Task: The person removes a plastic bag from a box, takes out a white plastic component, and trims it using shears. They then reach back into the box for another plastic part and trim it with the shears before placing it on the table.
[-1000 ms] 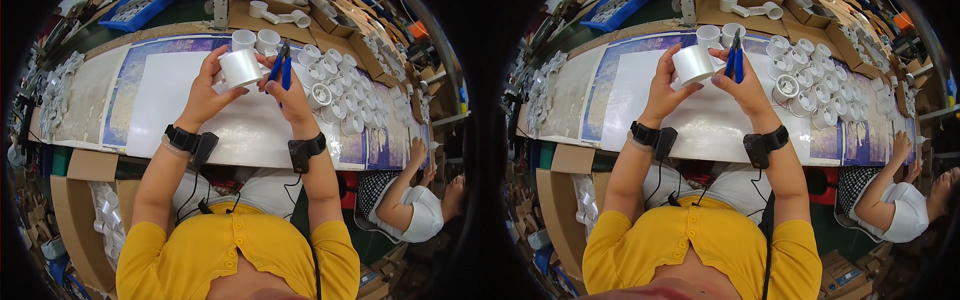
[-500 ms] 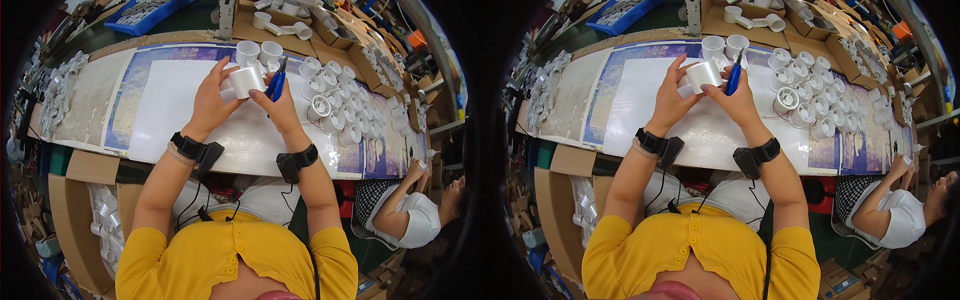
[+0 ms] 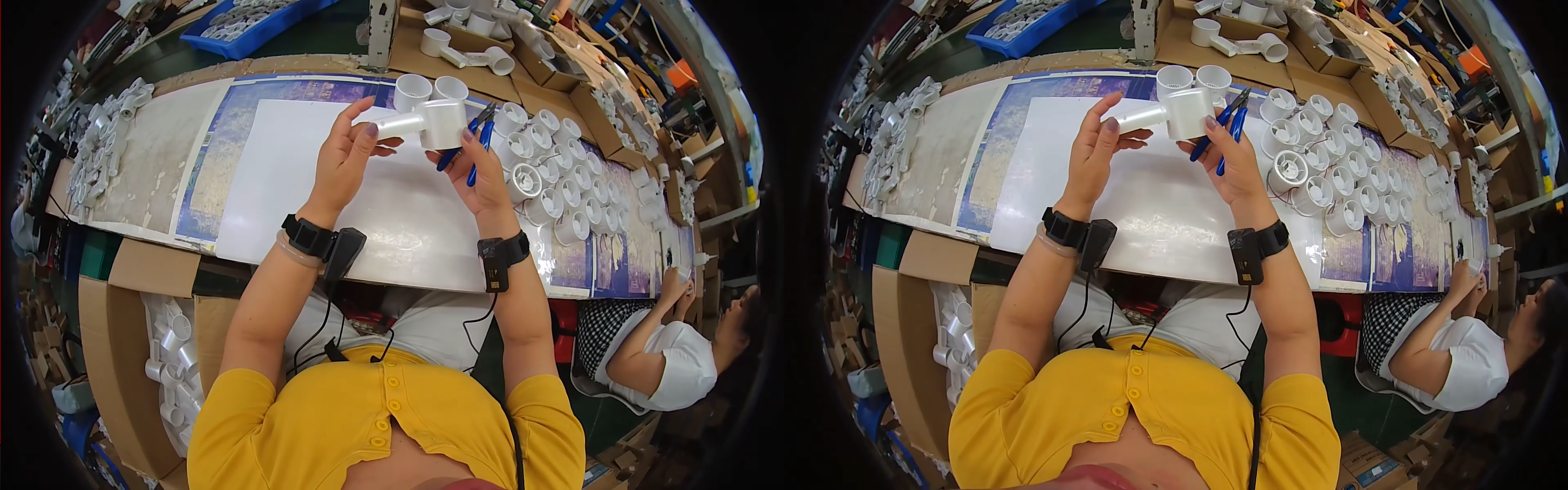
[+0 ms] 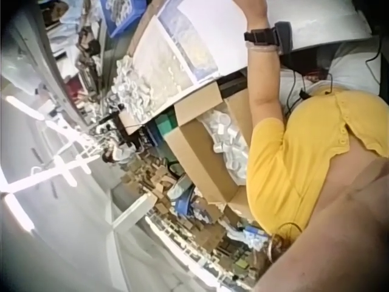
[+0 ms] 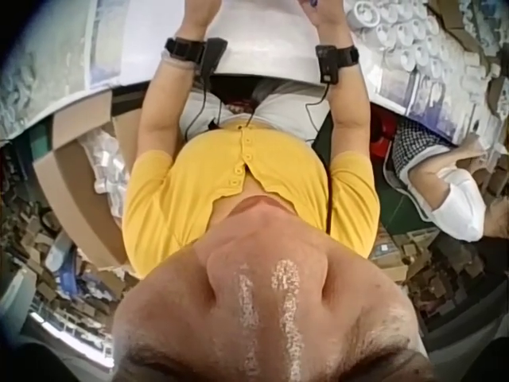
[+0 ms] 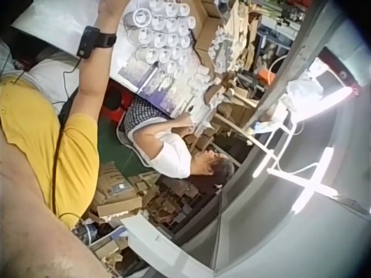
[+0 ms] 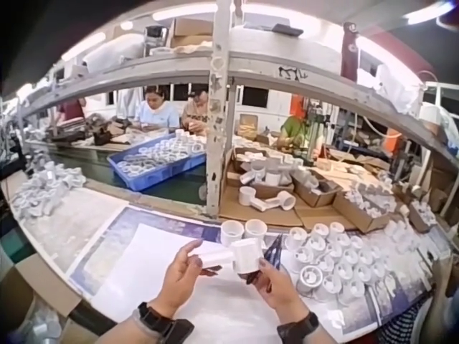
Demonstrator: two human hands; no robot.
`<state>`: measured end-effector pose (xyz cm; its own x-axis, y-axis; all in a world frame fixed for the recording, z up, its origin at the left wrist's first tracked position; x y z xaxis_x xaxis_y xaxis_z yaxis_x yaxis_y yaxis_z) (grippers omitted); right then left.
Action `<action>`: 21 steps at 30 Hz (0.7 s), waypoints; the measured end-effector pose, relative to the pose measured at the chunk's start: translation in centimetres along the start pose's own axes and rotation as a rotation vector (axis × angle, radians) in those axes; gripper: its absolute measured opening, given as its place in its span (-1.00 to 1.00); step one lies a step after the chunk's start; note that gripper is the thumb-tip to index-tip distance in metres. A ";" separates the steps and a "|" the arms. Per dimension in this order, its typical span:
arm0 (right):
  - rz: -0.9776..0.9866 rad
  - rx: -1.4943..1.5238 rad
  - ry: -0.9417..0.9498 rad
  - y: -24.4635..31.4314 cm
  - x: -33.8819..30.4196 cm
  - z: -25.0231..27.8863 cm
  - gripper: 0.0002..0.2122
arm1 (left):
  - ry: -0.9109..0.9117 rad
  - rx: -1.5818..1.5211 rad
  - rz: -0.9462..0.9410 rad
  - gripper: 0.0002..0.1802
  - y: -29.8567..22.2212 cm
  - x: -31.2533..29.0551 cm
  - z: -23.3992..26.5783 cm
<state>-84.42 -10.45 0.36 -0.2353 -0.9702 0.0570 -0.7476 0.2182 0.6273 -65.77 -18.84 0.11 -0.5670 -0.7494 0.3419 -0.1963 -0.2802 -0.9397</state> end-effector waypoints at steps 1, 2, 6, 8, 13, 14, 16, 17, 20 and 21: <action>0.017 0.020 0.044 0.0 0.1 0.2 -0.57 | 0.010 -0.030 -0.032 -0.43 0.0 -0.1 -0.2; 0.013 0.017 0.041 0.0 0.1 0.5 -0.57 | 0.007 -0.033 -0.029 -0.43 -0.1 -0.2 -0.3; 0.122 0.122 0.177 0.2 0.1 1.6 -0.45 | 0.022 -0.023 -0.284 -0.35 -0.9 -0.6 -1.0; 0.108 0.172 0.235 0.4 0.4 1.9 -0.37 | 0.072 -0.003 -0.313 -0.29 -1.1 -0.7 -0.9; 0.118 0.216 0.270 0.5 0.1 1.2 -0.31 | 0.120 0.009 -0.316 -0.20 -1.0 -0.6 -0.9; 0.116 0.217 0.269 0.5 0.1 1.3 -0.31 | 0.119 0.009 -0.314 -0.20 -1.0 -0.7 -0.9; 0.121 0.196 0.251 0.7 0.0 1.7 -0.31 | 0.124 0.051 -0.296 -0.17 -1.0 -0.7 -0.9; 0.124 0.186 0.243 0.8 -0.1 1.9 -0.31 | 0.127 0.072 -0.288 -0.16 -1.1 -0.7 -0.9; 0.123 0.161 0.255 0.7 -0.1 1.3 -0.32 | 0.100 0.175 -0.339 -0.15 -1.2 -0.5 -0.3; 0.123 0.149 0.261 0.8 -0.1 1.0 -0.32 | 0.086 0.226 -0.365 -0.14 -1.3 -0.4 -0.2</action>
<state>-85.61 -10.13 0.05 -0.1765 -0.9255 0.3351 -0.8109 0.3297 0.4835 -65.45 -18.01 1.23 -0.5595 -0.5266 0.6400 -0.2217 -0.6490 -0.7278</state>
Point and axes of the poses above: each hand's wrist, its own x-axis towards the middle knuckle, its own z-axis out of the back of the hand, y = z × x, the point moved 1 cm from there along x, towards the middle knuckle, and after that the axes turned 14 degrees about x, right-handed, at the moved point
